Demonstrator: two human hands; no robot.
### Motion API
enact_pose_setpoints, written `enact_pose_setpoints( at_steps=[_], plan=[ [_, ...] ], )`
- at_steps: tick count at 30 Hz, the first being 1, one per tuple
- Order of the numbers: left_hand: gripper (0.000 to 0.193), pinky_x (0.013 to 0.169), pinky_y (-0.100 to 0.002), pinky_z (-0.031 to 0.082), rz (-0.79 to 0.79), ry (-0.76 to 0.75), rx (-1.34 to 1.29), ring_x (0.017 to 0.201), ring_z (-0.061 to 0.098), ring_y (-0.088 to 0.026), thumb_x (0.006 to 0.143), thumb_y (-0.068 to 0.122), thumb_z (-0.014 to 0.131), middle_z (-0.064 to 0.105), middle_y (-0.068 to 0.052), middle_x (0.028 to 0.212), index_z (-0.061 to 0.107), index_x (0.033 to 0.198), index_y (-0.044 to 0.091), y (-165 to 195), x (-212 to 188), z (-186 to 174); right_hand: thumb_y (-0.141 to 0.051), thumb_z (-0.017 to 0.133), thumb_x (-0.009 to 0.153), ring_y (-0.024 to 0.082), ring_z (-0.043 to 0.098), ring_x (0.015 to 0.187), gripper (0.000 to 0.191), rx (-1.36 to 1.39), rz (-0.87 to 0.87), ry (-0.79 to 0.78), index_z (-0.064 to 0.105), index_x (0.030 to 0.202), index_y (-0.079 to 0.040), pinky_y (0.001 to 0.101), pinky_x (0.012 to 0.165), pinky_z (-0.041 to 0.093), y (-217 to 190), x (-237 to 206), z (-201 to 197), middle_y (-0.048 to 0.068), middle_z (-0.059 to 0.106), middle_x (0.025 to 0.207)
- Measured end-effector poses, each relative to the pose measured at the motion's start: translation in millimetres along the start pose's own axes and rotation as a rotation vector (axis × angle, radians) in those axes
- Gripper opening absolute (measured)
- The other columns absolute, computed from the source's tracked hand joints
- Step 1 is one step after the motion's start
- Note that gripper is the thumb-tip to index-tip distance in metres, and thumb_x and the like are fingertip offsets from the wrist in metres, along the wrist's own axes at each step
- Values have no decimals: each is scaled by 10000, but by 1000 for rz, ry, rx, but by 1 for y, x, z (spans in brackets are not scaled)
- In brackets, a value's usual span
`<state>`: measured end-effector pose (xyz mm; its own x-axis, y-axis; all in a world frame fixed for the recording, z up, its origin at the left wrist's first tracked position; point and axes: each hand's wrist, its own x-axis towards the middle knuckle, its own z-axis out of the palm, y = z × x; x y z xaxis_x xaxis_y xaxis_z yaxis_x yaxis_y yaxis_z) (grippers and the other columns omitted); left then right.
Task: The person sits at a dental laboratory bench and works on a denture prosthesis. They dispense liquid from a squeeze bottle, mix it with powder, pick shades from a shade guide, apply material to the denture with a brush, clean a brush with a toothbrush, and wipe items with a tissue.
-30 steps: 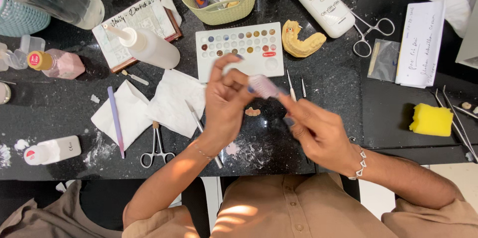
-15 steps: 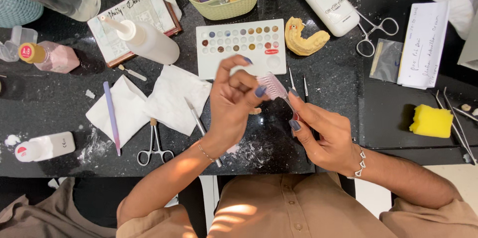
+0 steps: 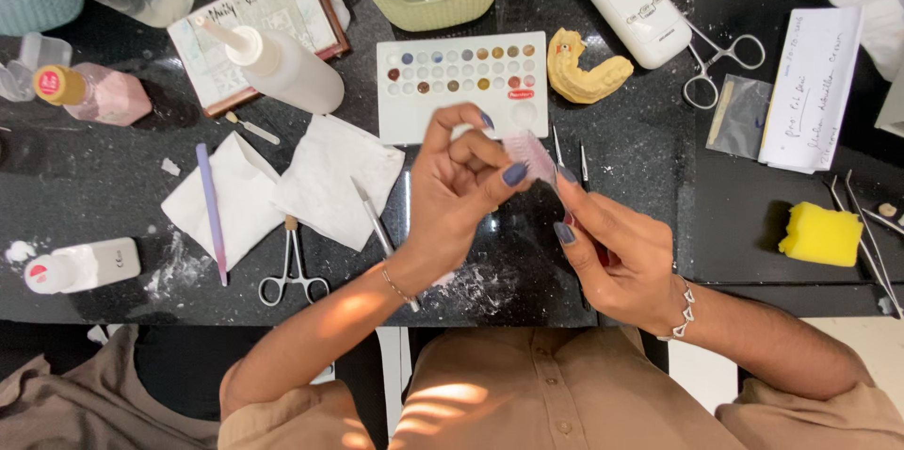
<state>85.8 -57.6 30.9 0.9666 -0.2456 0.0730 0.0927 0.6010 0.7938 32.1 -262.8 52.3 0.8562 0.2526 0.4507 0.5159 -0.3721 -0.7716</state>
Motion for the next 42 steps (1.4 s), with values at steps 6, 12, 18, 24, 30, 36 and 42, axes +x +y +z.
enact_pose_setpoints(
  at_steps=[6, 12, 18, 24, 30, 36, 42],
  plan=[
    [468, 933, -294, 602, 62, 138, -145, 1022, 698, -151, 1014, -15, 719, 697, -69, 1021, 422, 1367, 69, 17, 6, -19, 41, 691, 884, 148, 524, 530, 460, 56, 124, -253, 647, 1342, 43, 287, 498, 427, -2, -7, 6, 106, 604, 723],
    [367, 829, -269, 615, -7, -74, -291, 949, 716, -179, 1022, 31, 748, 730, -140, 1035, 533, 1317, 0, 16, -6, -36, 4, 641, 1002, 94, 604, 694, 477, 226, 133, 146, 521, 1462, 39, 192, 552, 487, 13, -23, -11, 60, 667, 900],
    [393, 885, -357, 656, -109, -110, -286, 993, 749, -236, 967, 3, 782, 741, -174, 1053, 571, 1299, -4, 12, -14, -32, 14, 671, 938, 92, 585, 599, 432, 26, -4, 67, 576, 1356, 71, 226, 522, 435, 20, -30, -12, 87, 680, 787],
    [161, 850, -326, 661, -140, -151, -247, 956, 757, -229, 951, -18, 776, 730, -177, 1059, 740, 1107, -33, 12, -20, -32, 26, 656, 929, 89, 607, 596, 446, 103, 2, 16, 558, 1360, 84, 226, 531, 470, 21, -31, -14, 76, 691, 792],
    [137, 864, -320, 647, -155, -82, -78, 966, 744, -233, 939, -76, 760, 731, -165, 1061, 751, 1071, -40, 4, -19, -21, 66, 651, 839, 173, 595, 579, 345, -89, -164, 51, 632, 1184, 67, 306, 549, 481, 22, -30, -13, 83, 662, 768],
    [323, 721, -286, 632, -166, 107, -12, 982, 763, -199, 880, -52, 758, 743, -110, 973, 644, 1180, -11, 1, -8, -19, 88, 730, 769, 197, 580, 539, 437, -93, -151, -116, 661, 1200, 99, 318, 501, 468, 23, -21, -9, 138, 655, 796],
    [526, 776, -279, 625, -101, -16, -15, 904, 742, -169, 921, -79, 792, 719, -79, 956, 505, 1349, 31, 11, 1, -21, 102, 711, 791, 195, 568, 545, 504, -169, -106, -100, 645, 1288, 59, 319, 504, 453, 16, -12, -11, 127, 632, 782]
  ],
)
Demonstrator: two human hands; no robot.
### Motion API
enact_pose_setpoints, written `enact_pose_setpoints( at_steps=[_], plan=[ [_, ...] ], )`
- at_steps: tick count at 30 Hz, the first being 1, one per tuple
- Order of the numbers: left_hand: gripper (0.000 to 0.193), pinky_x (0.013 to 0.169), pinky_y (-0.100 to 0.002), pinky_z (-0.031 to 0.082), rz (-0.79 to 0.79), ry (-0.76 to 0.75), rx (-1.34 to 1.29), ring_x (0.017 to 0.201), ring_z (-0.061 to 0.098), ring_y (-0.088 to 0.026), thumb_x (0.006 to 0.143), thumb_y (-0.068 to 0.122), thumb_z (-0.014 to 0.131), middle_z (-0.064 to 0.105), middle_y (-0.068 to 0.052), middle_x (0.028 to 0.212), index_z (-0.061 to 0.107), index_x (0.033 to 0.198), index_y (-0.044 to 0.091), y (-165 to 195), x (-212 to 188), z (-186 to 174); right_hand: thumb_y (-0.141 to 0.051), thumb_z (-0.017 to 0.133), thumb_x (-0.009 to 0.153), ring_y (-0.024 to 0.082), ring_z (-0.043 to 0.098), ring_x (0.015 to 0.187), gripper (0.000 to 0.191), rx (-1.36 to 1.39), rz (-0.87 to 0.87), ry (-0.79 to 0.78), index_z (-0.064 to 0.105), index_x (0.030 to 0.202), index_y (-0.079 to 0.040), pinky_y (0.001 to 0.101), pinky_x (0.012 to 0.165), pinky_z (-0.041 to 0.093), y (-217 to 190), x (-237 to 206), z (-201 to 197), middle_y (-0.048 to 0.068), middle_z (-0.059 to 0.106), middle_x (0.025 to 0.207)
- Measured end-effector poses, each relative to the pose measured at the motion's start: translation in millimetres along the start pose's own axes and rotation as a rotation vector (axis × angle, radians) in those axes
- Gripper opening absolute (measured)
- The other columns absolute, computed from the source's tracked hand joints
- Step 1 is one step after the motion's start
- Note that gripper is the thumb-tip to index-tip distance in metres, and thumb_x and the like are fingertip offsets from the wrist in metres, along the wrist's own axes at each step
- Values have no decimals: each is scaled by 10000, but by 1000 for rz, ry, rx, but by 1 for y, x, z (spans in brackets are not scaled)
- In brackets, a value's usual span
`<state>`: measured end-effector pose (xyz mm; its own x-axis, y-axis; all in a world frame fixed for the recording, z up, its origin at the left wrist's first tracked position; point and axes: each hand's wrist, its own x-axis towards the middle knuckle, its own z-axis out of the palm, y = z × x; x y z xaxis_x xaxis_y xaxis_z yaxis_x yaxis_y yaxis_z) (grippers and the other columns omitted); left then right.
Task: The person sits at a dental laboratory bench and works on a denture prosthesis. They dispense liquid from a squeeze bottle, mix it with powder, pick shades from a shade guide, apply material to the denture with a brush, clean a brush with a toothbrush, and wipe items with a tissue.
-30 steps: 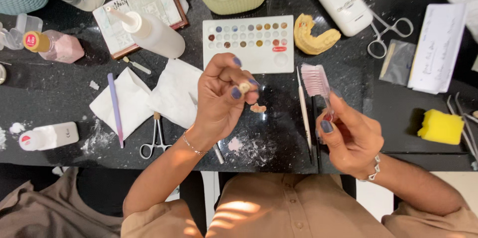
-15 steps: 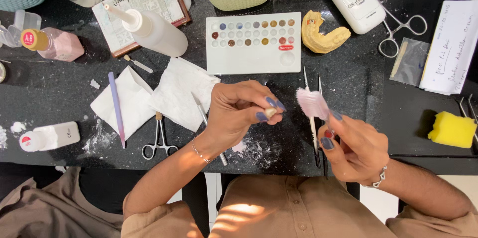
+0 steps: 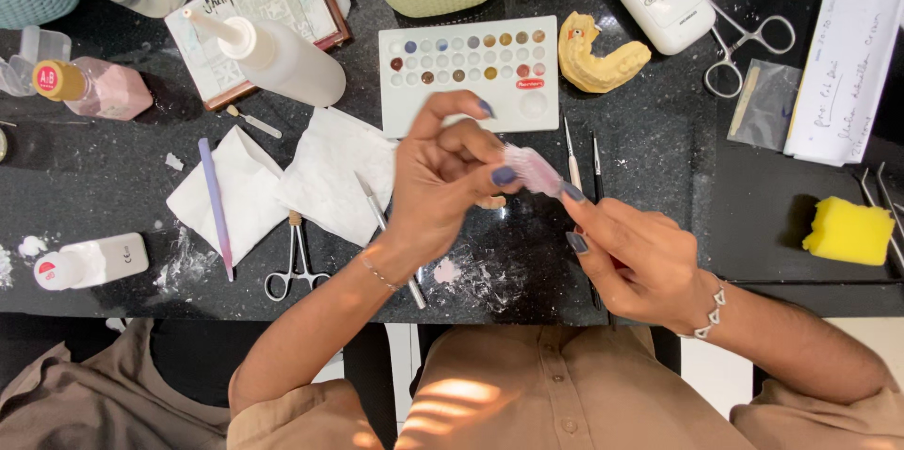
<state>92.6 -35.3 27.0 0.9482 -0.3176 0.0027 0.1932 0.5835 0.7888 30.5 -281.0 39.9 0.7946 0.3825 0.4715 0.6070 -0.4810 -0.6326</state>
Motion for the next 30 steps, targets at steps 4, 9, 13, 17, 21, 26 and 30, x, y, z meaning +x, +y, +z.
enact_pose_setpoints(
  at_steps=[4, 9, 13, 17, 21, 26, 30],
  plan=[
    [512, 775, -255, 602, -29, -15, 57, 892, 734, -147, 938, -64, 781, 723, -75, 935, 501, 1354, 42, 4, 3, 2, 104, 660, 792, 203, 578, 577, 527, -26, 12, 27, 640, 1312, 22, 329, 557, 476, -2, 4, -2, 134, 652, 822],
    [509, 645, -214, 589, -61, -8, 60, 899, 731, -128, 933, -32, 782, 696, -25, 919, 491, 1338, 69, 1, 4, -1, 108, 684, 826, 201, 532, 524, 503, 26, 70, -66, 633, 1324, 54, 327, 507, 443, -3, 6, -1, 118, 599, 746],
    [457, 668, -230, 588, -27, -15, 20, 899, 720, -143, 974, -45, 767, 714, -69, 970, 499, 1330, 56, -4, 3, -2, 106, 662, 885, 188, 587, 608, 494, 94, 28, 12, 587, 1369, 40, 309, 558, 479, -4, 9, -2, 108, 622, 821],
    [418, 626, -232, 596, -77, 30, 12, 917, 739, -158, 949, -55, 756, 716, -80, 987, 505, 1266, 51, -5, 3, -2, 108, 655, 857, 185, 566, 567, 500, 106, 49, -50, 602, 1352, 55, 312, 524, 467, -9, 13, -1, 114, 606, 782],
    [433, 693, -254, 631, -61, 56, 29, 948, 752, -174, 913, -86, 758, 741, -115, 1023, 529, 1264, 23, 0, 4, -4, 98, 620, 882, 242, 663, 720, 488, 124, 49, -1, 565, 1362, 32, 341, 646, 541, -11, 16, -13, 178, 669, 930],
    [532, 712, -241, 615, -101, -16, 152, 871, 729, -141, 897, -124, 779, 722, -100, 948, 501, 1322, 34, 3, -1, -2, 75, 659, 894, 171, 550, 559, 491, 135, 130, -67, 601, 1379, 27, 308, 526, 458, -9, 19, -11, 91, 598, 752],
    [507, 921, -300, 651, -127, -98, 101, 962, 739, -165, 904, -136, 779, 721, -96, 971, 500, 1296, 24, 3, 1, 0, 62, 639, 872, 174, 560, 573, 516, 117, 63, -92, 594, 1385, 36, 310, 526, 457, -10, 20, -12, 86, 586, 739]
  ],
)
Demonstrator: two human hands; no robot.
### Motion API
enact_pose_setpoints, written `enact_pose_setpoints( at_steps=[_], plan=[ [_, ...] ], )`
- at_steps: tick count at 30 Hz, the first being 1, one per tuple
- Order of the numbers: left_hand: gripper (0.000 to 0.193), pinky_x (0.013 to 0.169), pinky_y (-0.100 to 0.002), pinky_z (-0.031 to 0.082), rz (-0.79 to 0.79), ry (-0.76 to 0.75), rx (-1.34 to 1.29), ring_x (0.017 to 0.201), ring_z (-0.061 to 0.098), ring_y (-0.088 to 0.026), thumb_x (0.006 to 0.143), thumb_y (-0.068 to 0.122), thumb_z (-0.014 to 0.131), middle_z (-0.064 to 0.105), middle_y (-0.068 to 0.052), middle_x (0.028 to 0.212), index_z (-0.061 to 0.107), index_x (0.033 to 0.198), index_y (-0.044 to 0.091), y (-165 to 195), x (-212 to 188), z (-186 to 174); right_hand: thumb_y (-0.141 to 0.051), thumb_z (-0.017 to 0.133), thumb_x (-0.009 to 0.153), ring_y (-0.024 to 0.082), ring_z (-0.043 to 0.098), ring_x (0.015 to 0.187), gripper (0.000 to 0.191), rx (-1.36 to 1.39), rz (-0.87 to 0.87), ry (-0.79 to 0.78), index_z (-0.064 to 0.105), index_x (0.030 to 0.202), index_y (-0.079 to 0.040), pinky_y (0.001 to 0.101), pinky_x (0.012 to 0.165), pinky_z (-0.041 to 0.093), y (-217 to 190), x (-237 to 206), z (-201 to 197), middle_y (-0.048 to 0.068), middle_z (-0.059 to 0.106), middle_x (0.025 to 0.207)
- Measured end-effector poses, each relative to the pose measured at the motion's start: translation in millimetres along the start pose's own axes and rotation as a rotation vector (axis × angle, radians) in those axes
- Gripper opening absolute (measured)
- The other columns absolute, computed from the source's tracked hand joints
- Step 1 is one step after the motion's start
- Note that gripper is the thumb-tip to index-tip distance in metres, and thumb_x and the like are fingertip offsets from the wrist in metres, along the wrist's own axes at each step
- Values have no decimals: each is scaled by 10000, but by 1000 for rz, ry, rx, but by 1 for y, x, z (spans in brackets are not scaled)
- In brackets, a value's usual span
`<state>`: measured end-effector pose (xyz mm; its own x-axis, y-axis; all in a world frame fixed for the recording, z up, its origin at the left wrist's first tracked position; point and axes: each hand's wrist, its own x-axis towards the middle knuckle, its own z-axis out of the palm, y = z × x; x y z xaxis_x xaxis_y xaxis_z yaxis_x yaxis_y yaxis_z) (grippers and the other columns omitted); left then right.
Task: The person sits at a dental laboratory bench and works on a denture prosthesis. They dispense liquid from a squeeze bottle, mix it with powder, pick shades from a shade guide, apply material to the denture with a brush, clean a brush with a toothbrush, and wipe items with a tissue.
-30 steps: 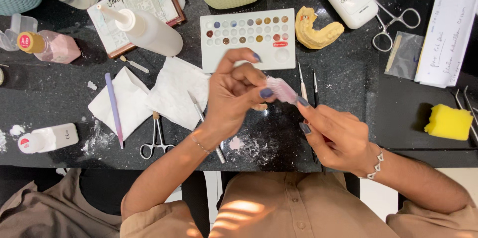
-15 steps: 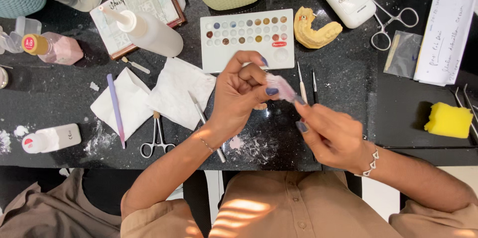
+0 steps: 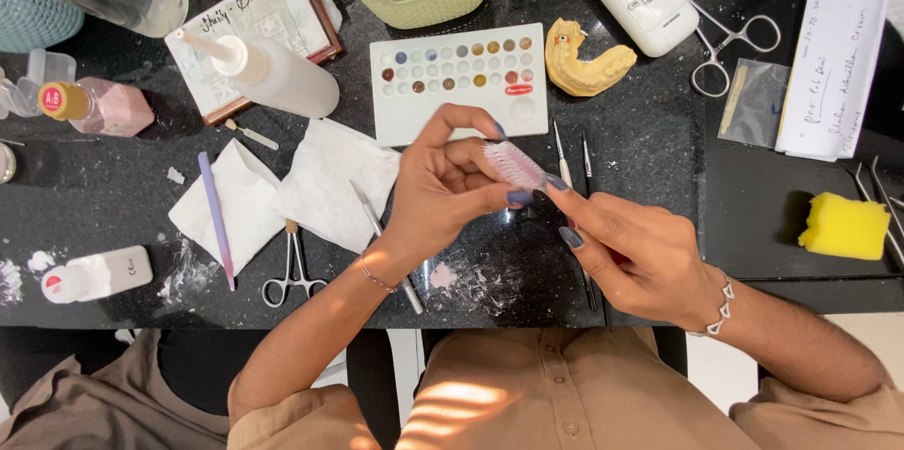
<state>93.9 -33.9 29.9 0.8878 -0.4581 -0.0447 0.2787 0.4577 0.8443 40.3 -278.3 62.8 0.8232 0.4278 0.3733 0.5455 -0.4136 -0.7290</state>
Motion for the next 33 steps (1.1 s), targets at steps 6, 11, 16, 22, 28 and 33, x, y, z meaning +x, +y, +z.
enact_pose_setpoints(
  at_steps=[6, 11, 16, 22, 28, 33],
  plan=[
    [452, 868, -315, 653, 101, 132, -13, 912, 757, -202, 923, -115, 748, 740, -115, 957, 468, 1235, 53, 6, 4, -3, 63, 662, 891, 160, 543, 554, 488, 27, 58, -8, 604, 1374, 30, 314, 510, 438, -1, 2, -3, 89, 586, 737],
    [465, 737, -292, 624, 21, 108, 59, 899, 759, -198, 908, -112, 750, 720, -97, 920, 450, 1216, 64, 6, 6, -5, 73, 657, 882, 132, 555, 562, 499, -5, 50, 15, 603, 1375, 20, 293, 507, 442, -1, 2, -2, 99, 629, 792],
    [421, 898, -323, 654, 113, 108, 55, 949, 754, -197, 935, -111, 741, 735, -117, 974, 457, 1195, 61, 7, 6, -6, 80, 663, 864, 146, 521, 545, 520, 10, 59, -12, 605, 1378, 28, 306, 504, 425, 0, 1, -1, 89, 582, 741],
    [428, 914, -315, 655, 89, 58, 57, 980, 758, -190, 948, -115, 728, 733, -125, 999, 408, 1142, 92, 15, 8, -6, 79, 667, 878, 148, 538, 559, 510, 16, 67, -8, 607, 1380, 15, 309, 525, 451, -3, 2, -2, 84, 594, 754],
    [450, 804, -285, 633, 85, 10, 66, 953, 755, -196, 935, -126, 738, 730, -144, 989, 404, 1126, 107, 17, 9, -4, 72, 658, 878, 157, 579, 586, 509, 21, 51, 0, 607, 1381, 13, 302, 548, 474, -2, 3, -5, 88, 612, 782],
    [344, 885, -304, 647, 225, 167, 69, 948, 750, -201, 1002, -74, 724, 756, -171, 1035, 444, 1123, 87, 24, 15, -11, 51, 685, 834, 171, 573, 555, 517, 39, 45, -71, 638, 1348, 25, 320, 526, 476, 0, 3, -2, 84, 610, 730]
  ],
)
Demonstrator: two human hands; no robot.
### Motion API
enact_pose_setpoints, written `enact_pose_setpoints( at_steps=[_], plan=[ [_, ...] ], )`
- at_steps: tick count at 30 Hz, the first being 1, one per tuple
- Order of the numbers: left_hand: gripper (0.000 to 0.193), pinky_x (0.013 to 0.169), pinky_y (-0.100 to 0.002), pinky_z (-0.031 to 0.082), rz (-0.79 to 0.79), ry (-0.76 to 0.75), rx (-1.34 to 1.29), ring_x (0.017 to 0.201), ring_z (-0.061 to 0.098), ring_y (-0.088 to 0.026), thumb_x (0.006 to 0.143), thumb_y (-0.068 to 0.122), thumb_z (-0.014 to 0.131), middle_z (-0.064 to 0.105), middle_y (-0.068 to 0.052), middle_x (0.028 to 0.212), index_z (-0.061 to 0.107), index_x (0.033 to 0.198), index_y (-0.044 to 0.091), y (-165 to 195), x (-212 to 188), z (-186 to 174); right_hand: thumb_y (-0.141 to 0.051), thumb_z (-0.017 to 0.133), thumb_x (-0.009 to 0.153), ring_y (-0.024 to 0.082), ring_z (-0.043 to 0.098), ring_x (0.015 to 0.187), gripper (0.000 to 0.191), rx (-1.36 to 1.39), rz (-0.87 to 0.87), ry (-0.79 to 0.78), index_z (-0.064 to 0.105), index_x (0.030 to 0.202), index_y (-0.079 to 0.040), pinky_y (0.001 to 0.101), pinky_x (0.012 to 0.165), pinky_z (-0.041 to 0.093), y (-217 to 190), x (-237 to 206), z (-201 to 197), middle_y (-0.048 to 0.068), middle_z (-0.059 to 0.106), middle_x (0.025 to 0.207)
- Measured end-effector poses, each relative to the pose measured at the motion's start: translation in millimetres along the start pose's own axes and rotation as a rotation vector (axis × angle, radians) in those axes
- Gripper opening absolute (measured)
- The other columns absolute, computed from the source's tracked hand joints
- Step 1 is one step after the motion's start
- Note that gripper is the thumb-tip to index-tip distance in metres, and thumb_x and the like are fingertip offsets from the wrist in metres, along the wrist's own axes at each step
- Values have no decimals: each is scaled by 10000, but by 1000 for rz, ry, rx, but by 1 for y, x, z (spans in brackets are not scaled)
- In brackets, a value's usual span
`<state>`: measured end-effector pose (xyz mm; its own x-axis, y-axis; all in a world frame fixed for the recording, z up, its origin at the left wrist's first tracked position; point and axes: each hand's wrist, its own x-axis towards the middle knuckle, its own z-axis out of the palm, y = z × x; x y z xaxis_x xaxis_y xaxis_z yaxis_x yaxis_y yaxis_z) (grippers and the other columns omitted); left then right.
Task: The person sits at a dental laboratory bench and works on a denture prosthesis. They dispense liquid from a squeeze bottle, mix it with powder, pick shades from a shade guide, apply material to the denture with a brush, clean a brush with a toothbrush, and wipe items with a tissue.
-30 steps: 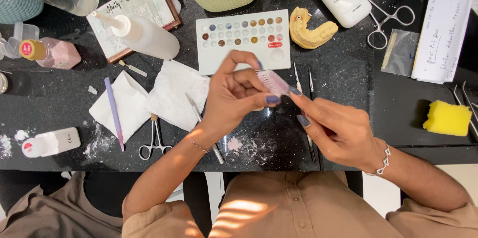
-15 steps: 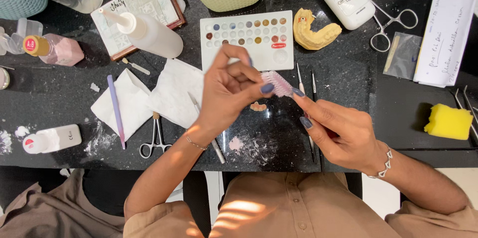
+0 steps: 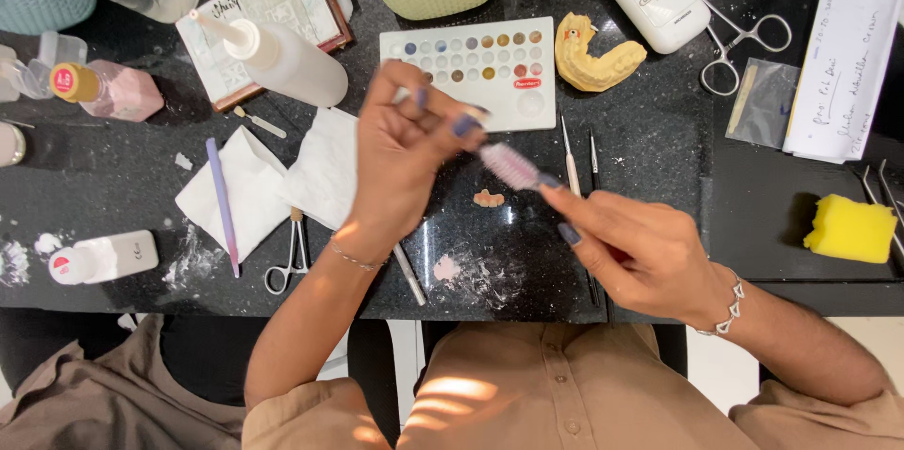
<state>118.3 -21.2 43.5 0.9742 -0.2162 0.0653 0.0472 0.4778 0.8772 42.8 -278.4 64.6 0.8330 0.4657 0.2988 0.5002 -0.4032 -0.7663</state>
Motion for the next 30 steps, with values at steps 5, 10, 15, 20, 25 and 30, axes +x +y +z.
enact_pose_setpoints(
  at_steps=[5, 10, 15, 20, 25, 30],
  plan=[
    [260, 912, -287, 628, -119, 23, -146, 963, 728, -166, 1017, 32, 696, 742, -122, 1096, 629, 1261, -30, -10, -6, -5, 43, 669, 925, 199, 650, 701, 467, -155, -2, 194, 622, 1387, -5, 303, 608, 520, 6, -3, -8, 147, 676, 945],
    [175, 816, -292, 633, -231, -28, -83, 894, 735, -166, 1007, 30, 711, 752, -134, 1023, 718, 1163, -51, -28, -15, -6, 58, 693, 911, 208, 607, 634, 444, -186, -58, 183, 631, 1348, 7, 327, 591, 498, 9, -5, 3, 137, 666, 882],
    [150, 796, -288, 635, -233, -19, -98, 888, 739, -158, 992, 28, 730, 757, -135, 1020, 715, 1126, -38, -36, -16, -6, 76, 708, 837, 191, 552, 546, 531, -153, -70, 55, 617, 1360, 47, 344, 509, 441, 10, -3, 7, 92, 583, 741],
    [123, 676, -257, 598, -341, -27, -83, 846, 743, -153, 961, 40, 745, 766, -129, 994, 681, 1059, 0, -40, -20, -1, 71, 707, 842, 172, 540, 559, 555, -170, -135, 84, 589, 1382, 28, 327, 508, 435, 9, -4, 11, 89, 596, 796],
    [144, 731, -248, 620, -353, -84, -135, 903, 766, -155, 951, 10, 768, 775, -123, 1021, 640, 1014, 31, -37, -24, 5, 78, 719, 834, 170, 509, 531, 560, -185, -114, 96, 599, 1379, 34, 335, 493, 422, 10, -6, 13, 77, 550, 753],
    [322, 668, -215, 596, -356, -17, -50, 872, 710, -81, 909, -11, 768, 751, -78, 1024, 698, 1223, 16, -29, -22, 7, 72, 712, 850, 167, 523, 561, 557, -149, -108, 91, 586, 1391, 38, 328, 515, 435, 8, -5, 12, 79, 559, 781]
  ],
)
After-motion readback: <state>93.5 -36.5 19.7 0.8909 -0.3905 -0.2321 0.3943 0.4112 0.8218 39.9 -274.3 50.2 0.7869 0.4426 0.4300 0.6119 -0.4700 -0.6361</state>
